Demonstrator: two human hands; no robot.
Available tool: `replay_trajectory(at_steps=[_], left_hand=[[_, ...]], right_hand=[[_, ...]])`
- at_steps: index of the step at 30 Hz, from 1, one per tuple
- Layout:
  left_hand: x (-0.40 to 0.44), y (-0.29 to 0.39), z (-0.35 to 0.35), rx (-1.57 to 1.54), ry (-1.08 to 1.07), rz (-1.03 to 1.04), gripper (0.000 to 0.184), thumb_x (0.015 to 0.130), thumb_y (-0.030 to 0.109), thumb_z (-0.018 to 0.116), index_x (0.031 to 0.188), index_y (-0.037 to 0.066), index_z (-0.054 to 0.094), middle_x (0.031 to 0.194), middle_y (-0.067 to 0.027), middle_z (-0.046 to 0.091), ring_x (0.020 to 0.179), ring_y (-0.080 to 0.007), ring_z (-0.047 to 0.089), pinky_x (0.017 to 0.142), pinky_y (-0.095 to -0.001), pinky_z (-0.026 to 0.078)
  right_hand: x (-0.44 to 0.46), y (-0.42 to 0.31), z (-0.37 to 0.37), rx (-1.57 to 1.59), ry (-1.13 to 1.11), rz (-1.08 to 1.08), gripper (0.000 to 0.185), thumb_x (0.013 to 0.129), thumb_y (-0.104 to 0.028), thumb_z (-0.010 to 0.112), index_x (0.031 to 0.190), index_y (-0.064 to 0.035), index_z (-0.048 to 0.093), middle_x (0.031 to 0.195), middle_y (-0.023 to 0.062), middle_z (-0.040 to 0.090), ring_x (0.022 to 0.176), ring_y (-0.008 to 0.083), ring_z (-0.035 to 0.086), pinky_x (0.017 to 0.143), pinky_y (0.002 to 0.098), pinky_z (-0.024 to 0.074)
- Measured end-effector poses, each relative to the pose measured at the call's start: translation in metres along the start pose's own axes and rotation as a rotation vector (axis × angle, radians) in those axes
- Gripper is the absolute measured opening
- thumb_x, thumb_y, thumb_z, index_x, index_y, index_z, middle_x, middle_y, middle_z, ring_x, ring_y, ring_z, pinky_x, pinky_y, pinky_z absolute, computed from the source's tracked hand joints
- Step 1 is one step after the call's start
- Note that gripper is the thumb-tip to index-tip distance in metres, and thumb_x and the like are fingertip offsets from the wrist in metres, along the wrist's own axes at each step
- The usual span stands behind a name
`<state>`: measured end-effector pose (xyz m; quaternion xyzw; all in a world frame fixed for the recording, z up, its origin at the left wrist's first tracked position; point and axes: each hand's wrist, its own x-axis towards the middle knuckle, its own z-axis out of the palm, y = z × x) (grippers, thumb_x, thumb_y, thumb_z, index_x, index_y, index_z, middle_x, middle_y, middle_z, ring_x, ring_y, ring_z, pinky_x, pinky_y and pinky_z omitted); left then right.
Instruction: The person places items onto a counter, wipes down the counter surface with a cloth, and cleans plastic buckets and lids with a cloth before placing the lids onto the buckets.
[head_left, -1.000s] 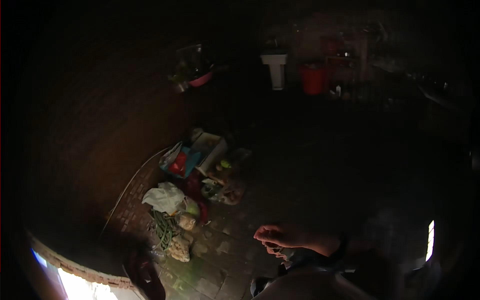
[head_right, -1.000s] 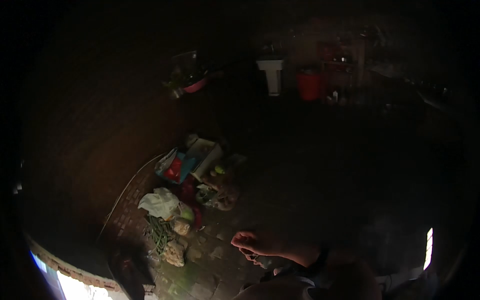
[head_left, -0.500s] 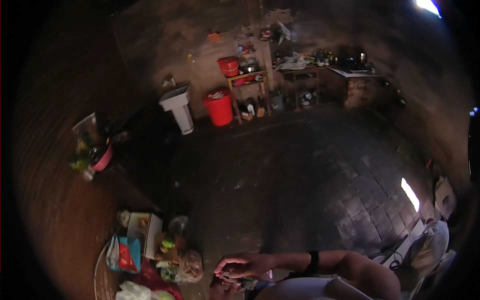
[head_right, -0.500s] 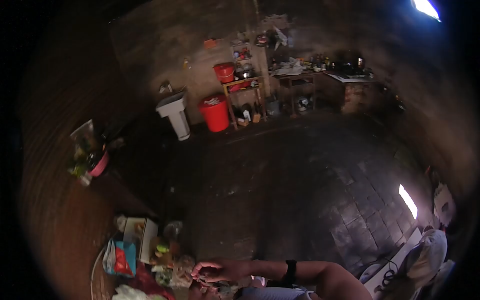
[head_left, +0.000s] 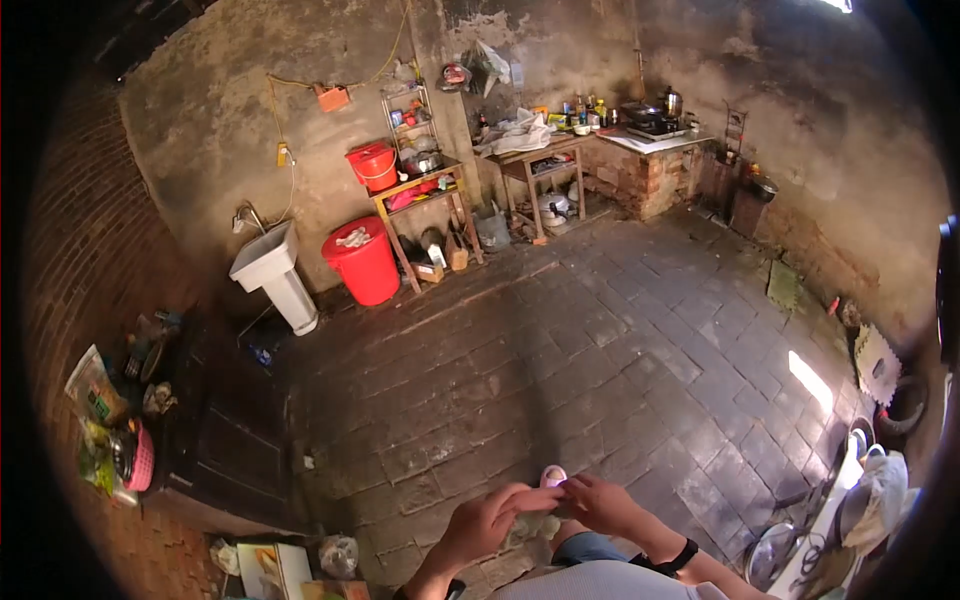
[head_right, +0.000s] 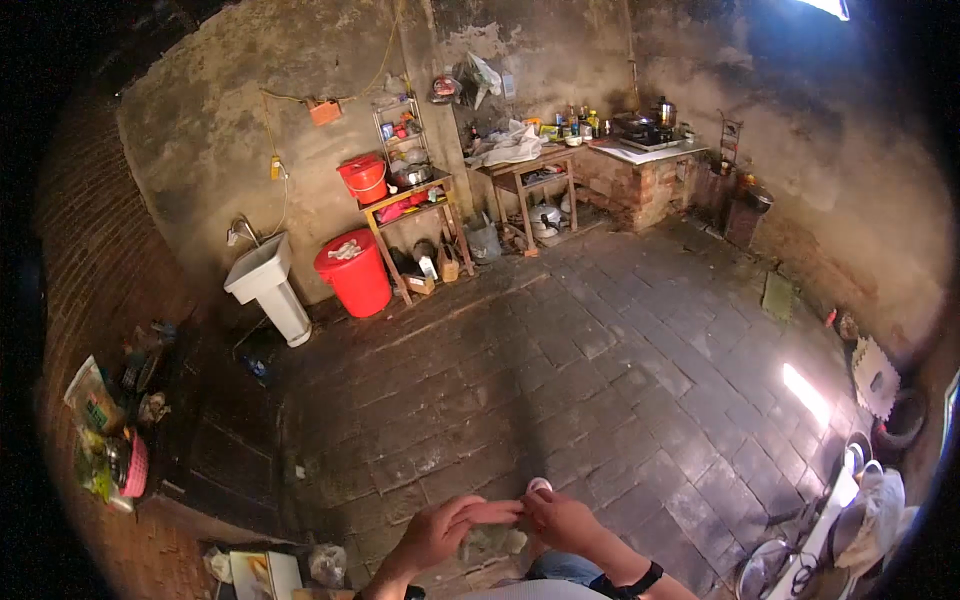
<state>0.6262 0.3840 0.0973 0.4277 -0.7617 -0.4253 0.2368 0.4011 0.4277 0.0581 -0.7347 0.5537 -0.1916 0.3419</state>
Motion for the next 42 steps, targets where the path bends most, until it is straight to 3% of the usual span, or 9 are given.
replay_trajectory(at_steps=[11, 13, 20, 24, 28, 31, 33, 35, 42], left_hand=[[0.265, -0.020, -0.073, 0.385, 0.062, 0.065, 0.022, 0.081, 0.023, 0.058, 0.097, 0.010, 0.051, 0.084, -0.0152, 0.061, 0.073, -0.0352, 0.059, 0.054, -0.0415, 0.047], [0.304, -0.038, -0.078, 0.247, 0.129, 0.073, 0.028, 0.080, 0.021, 0.060, 0.102, 0.006, 0.052, 0.087, -0.0171, 0.061, 0.078, -0.0349, 0.060, 0.064, -0.0384, 0.048], [0.472, -0.092, -0.107, 0.022, -0.001, 0.245, 0.036, 0.082, 0.022, 0.057, 0.113, 0.004, 0.052, 0.101, -0.0175, 0.059, 0.093, -0.0327, 0.057, 0.081, -0.0371, 0.045], [0.587, -0.113, -0.164, -0.064, -0.041, 0.118, 0.030, 0.085, 0.022, 0.054, 0.109, 0.004, 0.054, 0.098, -0.0149, 0.062, 0.089, -0.0273, 0.061, 0.077, -0.0340, 0.047], [0.697, -0.128, -0.212, 0.165, -0.018, 0.120, 0.026, 0.087, 0.024, 0.052, 0.106, 0.006, 0.055, 0.091, -0.0140, 0.063, 0.082, -0.0281, 0.062, 0.068, -0.0346, 0.049], [0.770, -0.143, -0.230, 0.179, -0.010, 0.197, 0.026, 0.087, 0.025, 0.052, 0.105, 0.007, 0.055, 0.092, -0.0149, 0.061, 0.080, -0.0302, 0.061, 0.065, -0.0363, 0.049], [0.818, -0.158, -0.246, 0.157, -0.029, 0.187, 0.026, 0.086, 0.025, 0.053, 0.105, 0.007, 0.055, 0.093, -0.0152, 0.061, 0.080, -0.0305, 0.061, 0.065, -0.0367, 0.049], [0.865, -0.180, -0.255, 0.228, -0.024, 0.139, 0.027, 0.086, 0.026, 0.053, 0.105, 0.007, 0.055, 0.092, -0.0153, 0.061, 0.081, -0.0299, 0.061, 0.065, -0.0370, 0.049], [1.001, -0.225, -0.319, 0.389, 0.204, -0.145, 0.025, 0.085, 0.023, 0.053, 0.104, 0.006, 0.056, 0.090, -0.0153, 0.063, 0.078, -0.0294, 0.062, 0.066, -0.0365, 0.049]], right_hand=[[0.285, 0.097, -0.103, -0.206, 0.080, 0.195, 0.027, 0.085, -0.030, 0.050, 0.104, -0.0106, 0.046, 0.092, 0.0139, 0.059, 0.071, 0.0351, 0.059, 0.058, 0.0433, 0.0495], [0.337, 0.130, -0.089, 1.108, -0.174, 0.298, 0.046, 0.082, -0.025, 0.057, 0.123, -0.0110, 0.043, 0.114, 0.0147, 0.054, 0.090, 0.0278, 0.060, 0.073, 0.0402, 0.0506], [0.507, 0.116, -0.191, 1.856, -0.341, -0.079, 0.064, 0.080, -0.019, 0.060, 0.130, 0.0048, 0.029, 0.119, 0.0217, 0.048, 0.102, 0.0292, 0.053, 0.082, 0.0372, 0.0487], [0.588, 0.153, -0.282, 1.890, -0.321, 0.164, 0.053, 0.071, 0.002, 0.062, 0.119, 0.0102, 0.041, 0.114, 0.0219, 0.051, 0.095, 0.0283, 0.056, 0.080, 0.0362, 0.0496], [0.634, 0.186, -0.339, 1.094, 0.231, -0.121, 0.038, 0.071, 0.000, 0.058, 0.106, 0.0070, 0.047, 0.099, 0.0148, 0.055, 0.086, 0.0235, 0.056, 0.071, 0.0315, 0.0487], [0.663, 0.255, -0.367, 1.818, 0.081, 0.091, 0.016, 0.074, -0.015, 0.052, 0.080, -0.0024, 0.044, 0.080, 0.0049, 0.052, 0.068, 0.0180, 0.051, 0.056, 0.0299, 0.0408], [0.676, 0.317, -0.363, 1.530, 0.169, 0.160, 0.020, 0.077, -0.027, 0.048, 0.078, -0.0081, 0.041, 0.079, 0.0052, 0.053, 0.067, 0.0192, 0.051, 0.055, 0.0335, 0.0394], [0.709, 0.333, -0.373, 1.717, 0.617, 0.416, 0.017, 0.079, -0.030, 0.049, 0.082, -0.0136, 0.044, 0.076, 0.0069, 0.052, 0.069, 0.0201, 0.051, 0.057, 0.0340, 0.0400], [0.913, 0.450, -0.441, 1.444, 0.423, 0.210, 0.019, 0.075, -0.022, 0.056, 0.086, -0.0104, 0.046, 0.084, 0.0089, 0.057, 0.080, 0.0215, 0.054, 0.064, 0.0316, 0.0438]])
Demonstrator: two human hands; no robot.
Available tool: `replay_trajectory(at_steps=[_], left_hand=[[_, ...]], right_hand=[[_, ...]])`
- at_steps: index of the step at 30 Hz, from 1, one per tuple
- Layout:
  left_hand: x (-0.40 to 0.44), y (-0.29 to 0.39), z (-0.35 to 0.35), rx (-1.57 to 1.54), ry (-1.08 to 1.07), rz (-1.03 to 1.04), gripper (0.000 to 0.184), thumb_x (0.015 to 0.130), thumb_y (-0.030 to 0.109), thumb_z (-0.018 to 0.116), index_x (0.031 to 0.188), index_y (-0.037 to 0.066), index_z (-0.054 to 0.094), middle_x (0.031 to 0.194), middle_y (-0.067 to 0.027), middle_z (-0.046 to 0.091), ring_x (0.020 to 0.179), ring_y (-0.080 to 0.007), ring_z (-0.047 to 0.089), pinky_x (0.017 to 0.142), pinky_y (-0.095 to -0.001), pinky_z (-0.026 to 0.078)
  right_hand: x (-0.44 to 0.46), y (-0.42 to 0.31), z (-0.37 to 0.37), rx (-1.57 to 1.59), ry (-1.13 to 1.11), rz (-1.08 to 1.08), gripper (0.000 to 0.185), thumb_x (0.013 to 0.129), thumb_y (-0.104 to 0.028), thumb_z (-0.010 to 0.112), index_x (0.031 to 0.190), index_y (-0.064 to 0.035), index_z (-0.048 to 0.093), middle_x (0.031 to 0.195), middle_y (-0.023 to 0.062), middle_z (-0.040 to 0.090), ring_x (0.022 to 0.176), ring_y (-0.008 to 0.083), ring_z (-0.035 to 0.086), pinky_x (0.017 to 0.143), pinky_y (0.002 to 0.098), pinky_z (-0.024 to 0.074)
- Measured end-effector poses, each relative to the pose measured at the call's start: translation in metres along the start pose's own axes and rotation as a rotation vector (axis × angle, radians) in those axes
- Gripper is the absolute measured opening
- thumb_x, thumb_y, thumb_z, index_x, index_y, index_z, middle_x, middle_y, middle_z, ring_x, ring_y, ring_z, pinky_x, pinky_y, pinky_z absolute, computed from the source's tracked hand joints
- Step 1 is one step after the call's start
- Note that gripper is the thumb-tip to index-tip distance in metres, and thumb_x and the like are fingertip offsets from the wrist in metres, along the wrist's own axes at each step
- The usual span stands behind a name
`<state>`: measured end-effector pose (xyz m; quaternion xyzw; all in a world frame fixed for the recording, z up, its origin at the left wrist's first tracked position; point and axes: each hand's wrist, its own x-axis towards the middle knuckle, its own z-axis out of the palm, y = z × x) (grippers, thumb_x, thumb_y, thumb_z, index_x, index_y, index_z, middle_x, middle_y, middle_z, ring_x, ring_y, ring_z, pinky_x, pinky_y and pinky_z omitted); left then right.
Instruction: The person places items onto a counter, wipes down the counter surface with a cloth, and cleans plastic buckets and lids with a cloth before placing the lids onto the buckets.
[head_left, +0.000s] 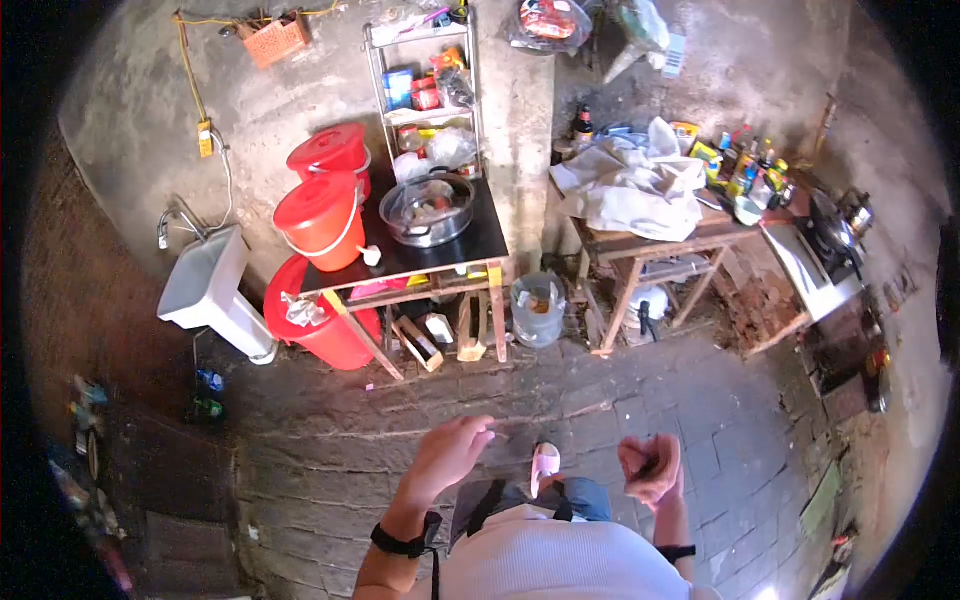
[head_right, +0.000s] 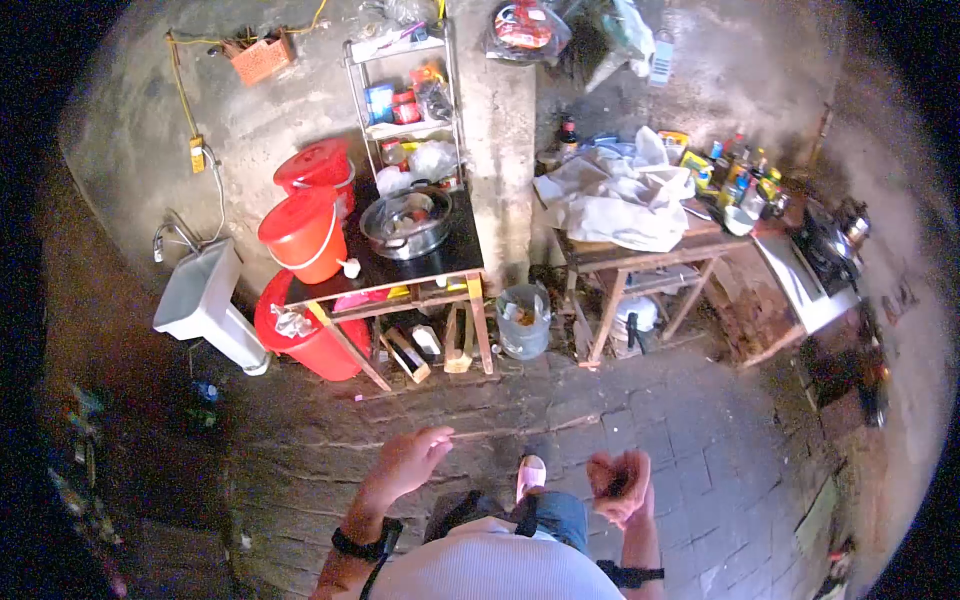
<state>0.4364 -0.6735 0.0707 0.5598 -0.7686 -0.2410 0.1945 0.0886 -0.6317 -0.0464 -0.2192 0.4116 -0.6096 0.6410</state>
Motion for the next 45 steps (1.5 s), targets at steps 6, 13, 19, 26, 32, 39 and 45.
replay_trajectory(at_steps=[6, 13, 19, 26, 32, 39, 45], left_hand=[[0.073, -0.022, -0.035, -0.136, 0.181, -0.219, 0.022, 0.083, 0.017, 0.054, 0.102, 0.006, 0.057, 0.091, -0.0152, 0.061, 0.081, -0.0292, 0.061, 0.067, -0.0366, 0.048], [0.194, -0.118, -0.068, -0.122, 0.443, -0.315, 0.020, 0.082, 0.016, 0.055, 0.098, 0.005, 0.056, 0.089, -0.0160, 0.058, 0.081, -0.0316, 0.057, 0.069, -0.0379, 0.046], [0.351, -0.240, -0.111, 0.236, 0.518, -0.183, 0.033, 0.082, 0.019, 0.055, 0.108, 0.001, 0.048, 0.101, -0.0181, 0.055, 0.097, -0.0359, 0.051, 0.082, -0.0428, 0.042], [0.426, -0.314, -0.100, 0.219, -0.004, -0.713, 0.042, 0.078, 0.014, 0.053, 0.116, 0.002, 0.040, 0.098, -0.0232, 0.057, 0.096, -0.0374, 0.055, 0.084, -0.0459, 0.043], [0.383, -0.293, -0.132, -0.221, 0.520, -0.597, 0.032, 0.079, 0.009, 0.049, 0.111, 0.005, 0.048, 0.095, -0.0187, 0.059, 0.080, -0.0309, 0.061, 0.073, -0.0389, 0.048], [0.282, -0.216, -0.172, -0.156, 0.759, -0.788, 0.032, 0.081, 0.006, 0.043, 0.113, 0.002, 0.047, 0.093, -0.0133, 0.059, 0.078, -0.0164, 0.059, 0.067, -0.0291, 0.047], [0.218, -0.173, -0.136, -0.251, 0.952, -0.992, 0.036, 0.081, 0.002, 0.043, 0.116, -0.001, 0.044, 0.101, -0.0146, 0.056, 0.092, -0.0178, 0.056, 0.074, -0.0285, 0.047]], right_hand=[[0.143, -0.082, 0.097, -0.377, -0.105, 0.146, 0.010, 0.083, -0.014, 0.045, 0.087, -0.0048, 0.047, 0.081, 0.0073, 0.052, 0.071, 0.0185, 0.048, 0.062, 0.0294, 0.0377], [0.244, -0.058, 0.086, -0.158, -0.256, 0.452, 0.026, 0.087, -0.026, 0.040, 0.088, -0.0034, 0.053, 0.072, 0.0060, 0.051, 0.062, 0.0186, 0.046, 0.059, 0.0315, 0.0384], [0.266, -0.062, 0.130, -0.144, 0.055, 0.422, 0.022, 0.089, -0.013, 0.046, 0.107, -0.0035, 0.053, 0.091, 0.0062, 0.058, 0.080, 0.0179, 0.057, 0.070, 0.0315, 0.0477], [0.331, -0.080, 0.202, -0.234, 0.029, 0.392, 0.024, 0.086, -0.019, 0.049, 0.106, -0.0049, 0.053, 0.089, 0.0083, 0.057, 0.079, 0.0197, 0.057, 0.066, 0.0337, 0.0484], [0.416, -0.077, 0.210, -0.734, -0.498, 0.225, 0.023, 0.084, -0.017, 0.044, 0.087, 0.0007, 0.058, 0.085, 0.0116, 0.061, 0.079, 0.0210, 0.060, 0.069, 0.0331, 0.0498], [0.539, -0.060, 0.400, -1.270, -1.086, -0.796, 0.038, 0.070, -0.019, 0.062, 0.103, -0.0026, 0.050, 0.090, 0.0184, 0.050, 0.074, 0.0335, 0.055, 0.064, 0.0405, 0.0461], [0.624, 0.109, 0.452, -2.033, -1.133, -1.312, 0.047, 0.081, -0.015, 0.047, 0.127, -0.0204, 0.038, 0.108, 0.0190, 0.050, 0.071, 0.0248, 0.059, 0.049, 0.0340, 0.0494]])
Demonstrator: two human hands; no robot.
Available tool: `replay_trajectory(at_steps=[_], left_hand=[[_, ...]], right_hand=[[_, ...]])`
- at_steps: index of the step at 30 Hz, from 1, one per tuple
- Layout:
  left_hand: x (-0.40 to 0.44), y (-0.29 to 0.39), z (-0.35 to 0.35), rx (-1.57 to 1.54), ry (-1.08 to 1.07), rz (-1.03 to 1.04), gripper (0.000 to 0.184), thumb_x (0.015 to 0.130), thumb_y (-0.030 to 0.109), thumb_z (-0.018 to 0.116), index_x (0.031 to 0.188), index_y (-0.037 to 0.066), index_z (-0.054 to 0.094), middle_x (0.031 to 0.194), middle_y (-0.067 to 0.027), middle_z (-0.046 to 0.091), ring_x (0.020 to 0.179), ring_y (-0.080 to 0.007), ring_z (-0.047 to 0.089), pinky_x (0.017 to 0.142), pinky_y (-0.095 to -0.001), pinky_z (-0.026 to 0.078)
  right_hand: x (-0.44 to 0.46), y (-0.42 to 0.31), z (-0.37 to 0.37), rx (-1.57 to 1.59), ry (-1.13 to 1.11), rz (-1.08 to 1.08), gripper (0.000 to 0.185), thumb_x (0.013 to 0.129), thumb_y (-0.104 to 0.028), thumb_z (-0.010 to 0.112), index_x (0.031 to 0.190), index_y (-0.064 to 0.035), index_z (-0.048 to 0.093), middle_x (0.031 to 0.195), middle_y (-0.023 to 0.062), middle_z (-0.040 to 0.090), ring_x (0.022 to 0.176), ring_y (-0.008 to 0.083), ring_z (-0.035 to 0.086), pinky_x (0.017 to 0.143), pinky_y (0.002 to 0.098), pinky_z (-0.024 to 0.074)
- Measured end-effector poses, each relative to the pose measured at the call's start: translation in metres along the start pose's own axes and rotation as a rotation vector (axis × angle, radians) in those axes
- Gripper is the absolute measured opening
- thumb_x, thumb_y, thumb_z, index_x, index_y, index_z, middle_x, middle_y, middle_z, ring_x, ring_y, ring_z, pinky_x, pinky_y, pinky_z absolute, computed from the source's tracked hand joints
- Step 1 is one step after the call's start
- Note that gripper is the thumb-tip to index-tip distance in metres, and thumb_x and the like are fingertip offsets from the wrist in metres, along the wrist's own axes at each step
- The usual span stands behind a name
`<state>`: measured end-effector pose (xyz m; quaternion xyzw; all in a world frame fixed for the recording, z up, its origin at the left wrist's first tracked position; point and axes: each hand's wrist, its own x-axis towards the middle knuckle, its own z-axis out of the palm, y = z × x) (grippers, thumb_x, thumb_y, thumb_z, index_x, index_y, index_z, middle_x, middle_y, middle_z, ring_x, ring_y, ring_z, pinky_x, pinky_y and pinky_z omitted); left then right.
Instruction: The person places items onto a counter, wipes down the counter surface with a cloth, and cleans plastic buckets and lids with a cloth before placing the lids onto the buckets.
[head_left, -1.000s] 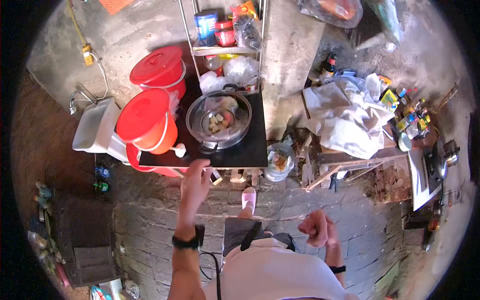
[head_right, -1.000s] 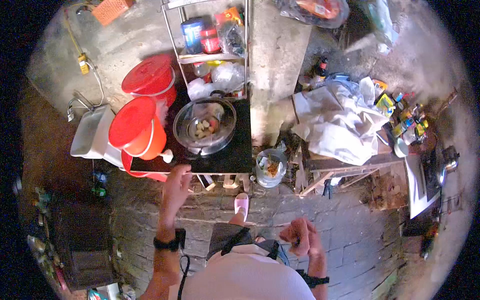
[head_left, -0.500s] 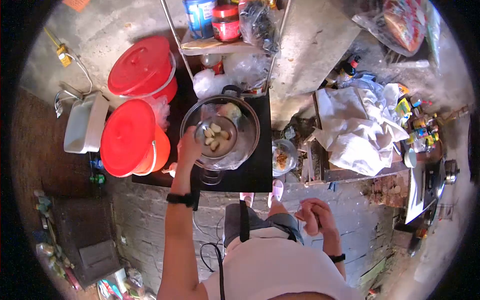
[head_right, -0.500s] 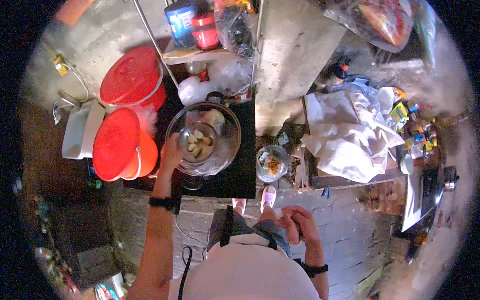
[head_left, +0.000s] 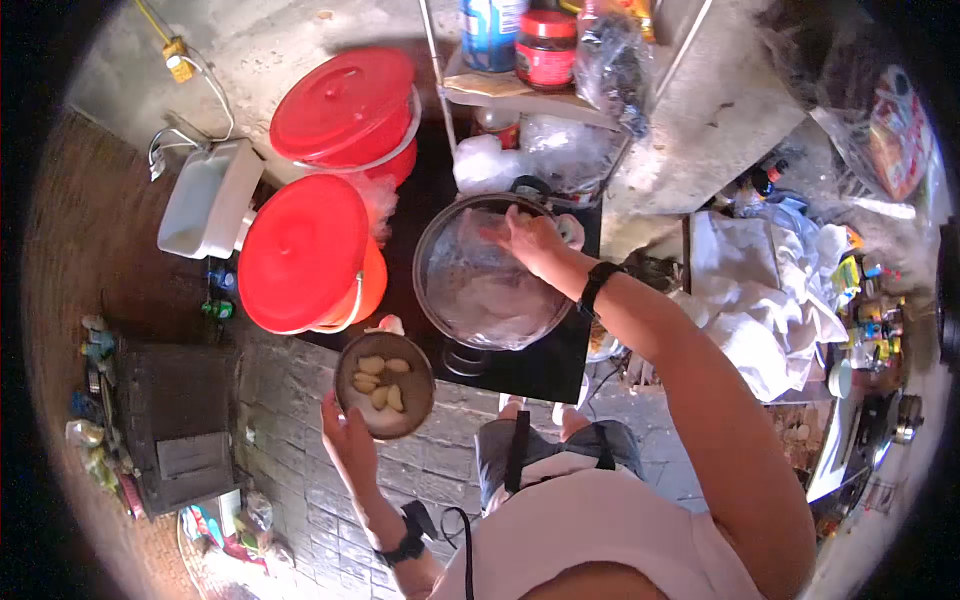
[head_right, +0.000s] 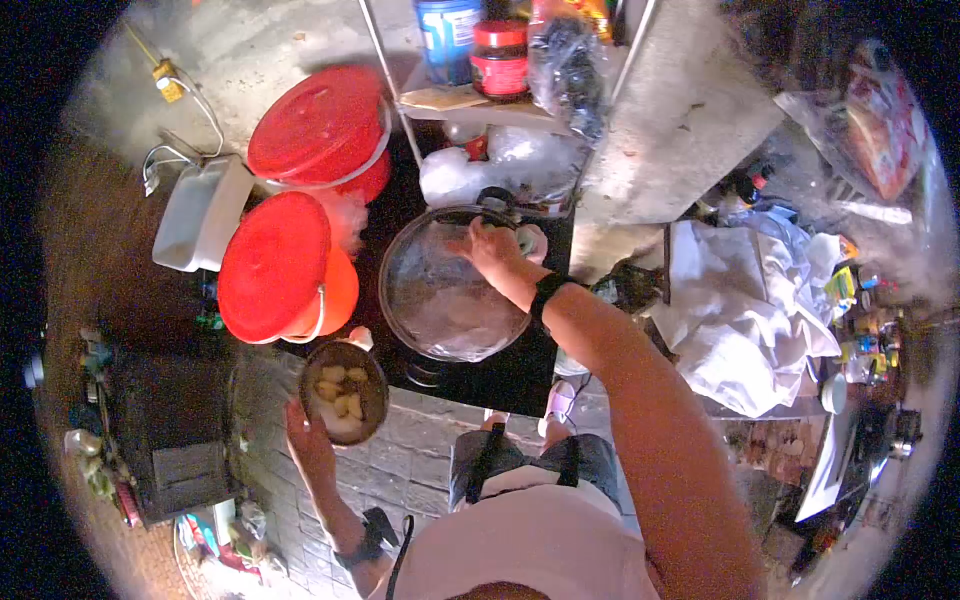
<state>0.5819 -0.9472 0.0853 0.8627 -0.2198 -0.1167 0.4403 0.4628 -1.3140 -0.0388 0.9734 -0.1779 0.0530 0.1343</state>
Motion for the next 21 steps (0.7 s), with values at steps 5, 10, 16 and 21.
replay_trajectory(at_steps=[5, 10, 16, 21], left_hand=[[-0.018, -0.032, -0.009, -0.123, 0.034, -0.074, 0.036, 0.081, 0.000, 0.043, 0.117, -0.005, 0.042, 0.110, -0.0157, 0.050, 0.097, -0.0216, 0.054, 0.077, -0.0303, 0.047], [-0.004, -0.041, -0.006, -0.124, 0.055, 0.003, 0.037, 0.081, 0.001, 0.043, 0.118, -0.005, 0.042, 0.111, -0.0165, 0.050, 0.099, -0.0212, 0.052, 0.083, -0.0313, 0.044], [0.019, -0.007, 0.007, -0.088, -0.038, 0.022, 0.036, 0.081, 0.002, 0.043, 0.116, -0.004, 0.044, 0.104, -0.0152, 0.053, 0.095, -0.0189, 0.052, 0.082, -0.0302, 0.043], [0.033, -0.002, 0.016, -0.011, -0.080, 0.095, 0.036, 0.080, 0.002, 0.044, 0.116, -0.003, 0.045, 0.100, -0.0143, 0.055, 0.093, -0.0190, 0.053, 0.080, -0.0293, 0.043]], right_hand=[[0.004, 0.001, 0.006, 0.022, -0.260, -0.008, 0.049, 0.079, -0.013, 0.046, 0.127, -0.0197, 0.036, 0.099, 0.0164, 0.051, 0.064, 0.0228, 0.061, 0.043, 0.0311, 0.0492], [-0.016, 0.024, -0.103, 0.544, -0.348, 0.172, 0.075, 0.059, -0.023, 0.071, 0.124, -0.0069, 0.039, 0.103, 0.0184, 0.053, 0.095, 0.0322, 0.056, 0.075, 0.0411, 0.0486], [-0.103, 0.074, -0.148, 1.246, -0.110, 0.423, 0.081, 0.060, -0.015, 0.071, 0.131, -0.0056, 0.032, 0.120, 0.0131, 0.048, 0.111, 0.0253, 0.046, 0.097, 0.0336, 0.0337], [-0.238, 0.100, -0.159, 1.745, 0.067, 0.898, 0.081, 0.062, -0.005, 0.063, 0.134, -0.0046, 0.026, 0.128, 0.0104, 0.040, 0.119, 0.0215, 0.036, 0.101, 0.0338, 0.0285]])
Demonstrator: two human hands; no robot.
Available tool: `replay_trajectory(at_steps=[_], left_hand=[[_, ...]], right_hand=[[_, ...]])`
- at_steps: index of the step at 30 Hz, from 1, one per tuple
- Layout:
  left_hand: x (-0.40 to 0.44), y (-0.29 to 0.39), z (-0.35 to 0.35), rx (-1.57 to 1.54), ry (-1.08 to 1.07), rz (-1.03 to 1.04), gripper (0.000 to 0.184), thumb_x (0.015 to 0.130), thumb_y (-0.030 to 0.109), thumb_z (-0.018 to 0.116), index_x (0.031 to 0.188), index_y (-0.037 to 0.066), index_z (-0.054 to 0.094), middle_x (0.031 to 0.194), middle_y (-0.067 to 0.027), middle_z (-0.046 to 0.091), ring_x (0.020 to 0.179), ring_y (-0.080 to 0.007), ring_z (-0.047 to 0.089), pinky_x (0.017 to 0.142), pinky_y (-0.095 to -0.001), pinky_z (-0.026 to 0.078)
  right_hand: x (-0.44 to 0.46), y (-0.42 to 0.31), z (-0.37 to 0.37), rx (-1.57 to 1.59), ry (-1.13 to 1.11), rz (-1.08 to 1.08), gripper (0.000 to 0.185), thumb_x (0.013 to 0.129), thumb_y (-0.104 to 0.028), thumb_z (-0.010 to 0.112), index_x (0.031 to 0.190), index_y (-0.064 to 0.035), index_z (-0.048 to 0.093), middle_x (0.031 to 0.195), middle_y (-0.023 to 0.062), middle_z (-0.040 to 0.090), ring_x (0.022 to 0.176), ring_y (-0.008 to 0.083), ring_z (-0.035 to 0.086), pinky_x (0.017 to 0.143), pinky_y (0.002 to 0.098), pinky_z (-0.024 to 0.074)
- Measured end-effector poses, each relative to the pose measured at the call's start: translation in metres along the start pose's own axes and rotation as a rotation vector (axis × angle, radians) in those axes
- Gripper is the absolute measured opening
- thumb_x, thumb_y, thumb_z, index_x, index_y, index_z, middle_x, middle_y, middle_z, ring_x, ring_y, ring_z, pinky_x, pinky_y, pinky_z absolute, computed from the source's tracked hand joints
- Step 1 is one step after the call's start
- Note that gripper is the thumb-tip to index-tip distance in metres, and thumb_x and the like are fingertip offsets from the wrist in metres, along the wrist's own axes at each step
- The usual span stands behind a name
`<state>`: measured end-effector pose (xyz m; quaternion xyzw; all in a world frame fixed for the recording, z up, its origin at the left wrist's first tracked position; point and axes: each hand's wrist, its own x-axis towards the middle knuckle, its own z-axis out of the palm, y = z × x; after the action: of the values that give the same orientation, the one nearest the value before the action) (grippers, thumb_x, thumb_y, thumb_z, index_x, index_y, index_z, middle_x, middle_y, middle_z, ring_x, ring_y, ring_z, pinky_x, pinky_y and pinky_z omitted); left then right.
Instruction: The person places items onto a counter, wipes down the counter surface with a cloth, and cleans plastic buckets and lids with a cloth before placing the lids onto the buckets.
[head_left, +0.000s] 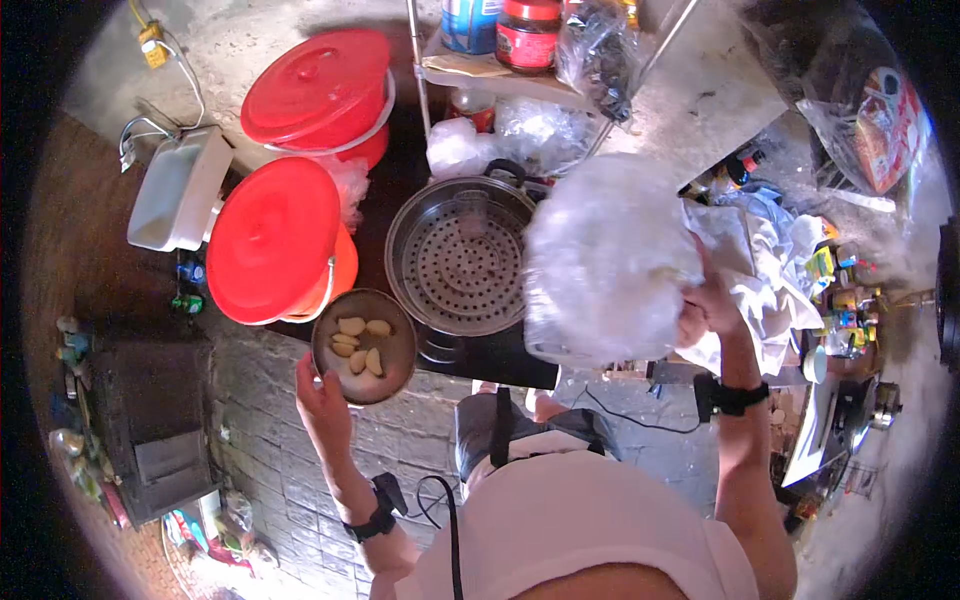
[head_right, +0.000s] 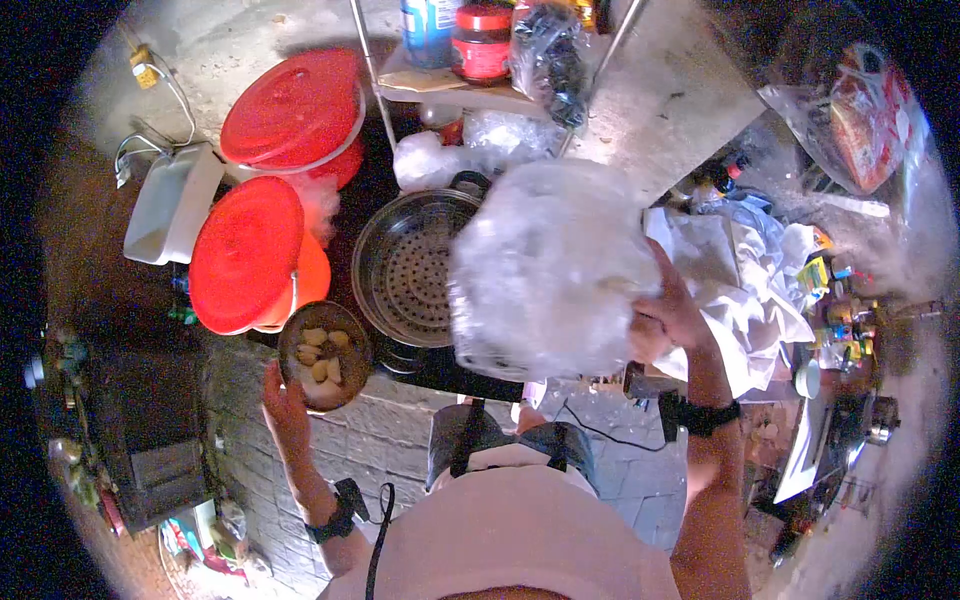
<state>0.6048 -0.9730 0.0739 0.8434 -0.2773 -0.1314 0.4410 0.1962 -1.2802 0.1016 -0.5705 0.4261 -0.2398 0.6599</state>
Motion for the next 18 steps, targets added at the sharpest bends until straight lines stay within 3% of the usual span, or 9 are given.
replay_trajectory(at_steps=[2, 3, 4, 5, 6, 9, 11, 18], left_hand=[[0.004, 0.004, 0.001, 0.079, -0.018, 0.041, 0.036, 0.080, 0.002, 0.044, 0.115, -0.003, 0.045, 0.099, -0.0142, 0.055, 0.093, -0.0193, 0.053, 0.080, -0.0292, 0.043], [0.007, 0.004, 0.003, 0.113, -0.030, 0.040, 0.035, 0.080, 0.001, 0.044, 0.115, -0.003, 0.045, 0.099, -0.0134, 0.055, 0.093, -0.0192, 0.054, 0.080, -0.0291, 0.043], [0.012, 0.002, 0.009, 0.137, -0.051, 0.042, 0.035, 0.080, 0.001, 0.045, 0.115, -0.002, 0.045, 0.099, -0.0126, 0.056, 0.093, -0.0190, 0.054, 0.080, -0.0291, 0.043], [0.014, -0.010, 0.016, -0.128, -0.070, 0.078, 0.035, 0.080, 0.000, 0.044, 0.115, -0.002, 0.045, 0.102, -0.0118, 0.054, 0.094, -0.0185, 0.053, 0.081, -0.0289, 0.043], [0.015, -0.003, 0.024, -0.155, -0.110, 0.080, 0.035, 0.080, 0.000, 0.044, 0.115, -0.002, 0.045, 0.102, -0.0118, 0.054, 0.094, -0.0185, 0.053, 0.081, -0.0289, 0.043], [0.015, 0.018, 0.028, -0.162, -0.149, 0.023, 0.035, 0.081, -0.001, 0.043, 0.116, -0.002, 0.044, 0.106, -0.0113, 0.053, 0.096, -0.0182, 0.053, 0.083, -0.0287, 0.043], [0.015, 0.022, 0.030, -0.120, -0.156, 0.103, 0.035, 0.081, -0.002, 0.041, 0.116, -0.003, 0.043, 0.108, -0.0115, 0.051, 0.097, -0.0184, 0.052, 0.084, -0.0289, 0.043], [0.009, 0.028, 0.025, -0.060, -0.178, 0.039, 0.035, 0.081, -0.003, 0.041, 0.116, -0.004, 0.043, 0.110, -0.0133, 0.050, 0.102, -0.0188, 0.050, 0.085, -0.0293, 0.042]], right_hand=[[-0.031, 0.015, -0.017, 0.141, 0.110, 0.120, 0.076, 0.064, -0.011, 0.064, 0.132, -0.0041, 0.031, 0.126, 0.0118, 0.041, 0.116, 0.0232, 0.040, 0.098, 0.0330, 0.0328], [-0.041, 0.073, -0.062, -0.170, -0.033, -0.084, 0.074, 0.065, -0.019, 0.066, 0.130, -0.0047, 0.034, 0.122, 0.0089, 0.046, 0.111, 0.0226, 0.044, 0.094, 0.0337, 0.0367], [-0.056, 0.084, -0.069, -0.171, -0.010, -0.030, 0.072, 0.065, -0.020, 0.066, 0.128, -0.0047, 0.035, 0.119, 0.0092, 0.047, 0.109, 0.0229, 0.045, 0.092, 0.0341, 0.0374], [-0.069, 0.093, -0.067, -0.177, 0.015, 0.021, 0.070, 0.066, -0.022, 0.065, 0.127, -0.0048, 0.036, 0.117, 0.0095, 0.048, 0.107, 0.0232, 0.046, 0.091, 0.0344, 0.0381], [-0.080, 0.095, -0.063, -0.108, 0.069, 0.113, 0.068, 0.066, -0.023, 0.065, 0.126, -0.0049, 0.037, 0.114, 0.0098, 0.049, 0.105, 0.0235, 0.047, 0.090, 0.0347, 0.0388], [-0.102, 0.109, -0.054, 0.008, 0.158, 0.273, 0.063, 0.067, -0.028, 0.063, 0.121, -0.0051, 0.040, 0.107, 0.0108, 0.052, 0.098, 0.0245, 0.050, 0.085, 0.0357, 0.0408], [-0.108, 0.123, -0.049, 0.012, 0.180, 0.329, 0.060, 0.068, -0.031, 0.062, 0.119, -0.0052, 0.043, 0.103, 0.0114, 0.054, 0.094, 0.0251, 0.052, 0.083, 0.0364, 0.0422], [-0.085, 0.165, -0.032, -0.167, 0.175, 0.393, 0.053, 0.071, -0.042, 0.059, 0.109, -0.0057, 0.050, 0.086, 0.0136, 0.061, 0.078, 0.0274, 0.059, 0.073, 0.0387, 0.0470]])
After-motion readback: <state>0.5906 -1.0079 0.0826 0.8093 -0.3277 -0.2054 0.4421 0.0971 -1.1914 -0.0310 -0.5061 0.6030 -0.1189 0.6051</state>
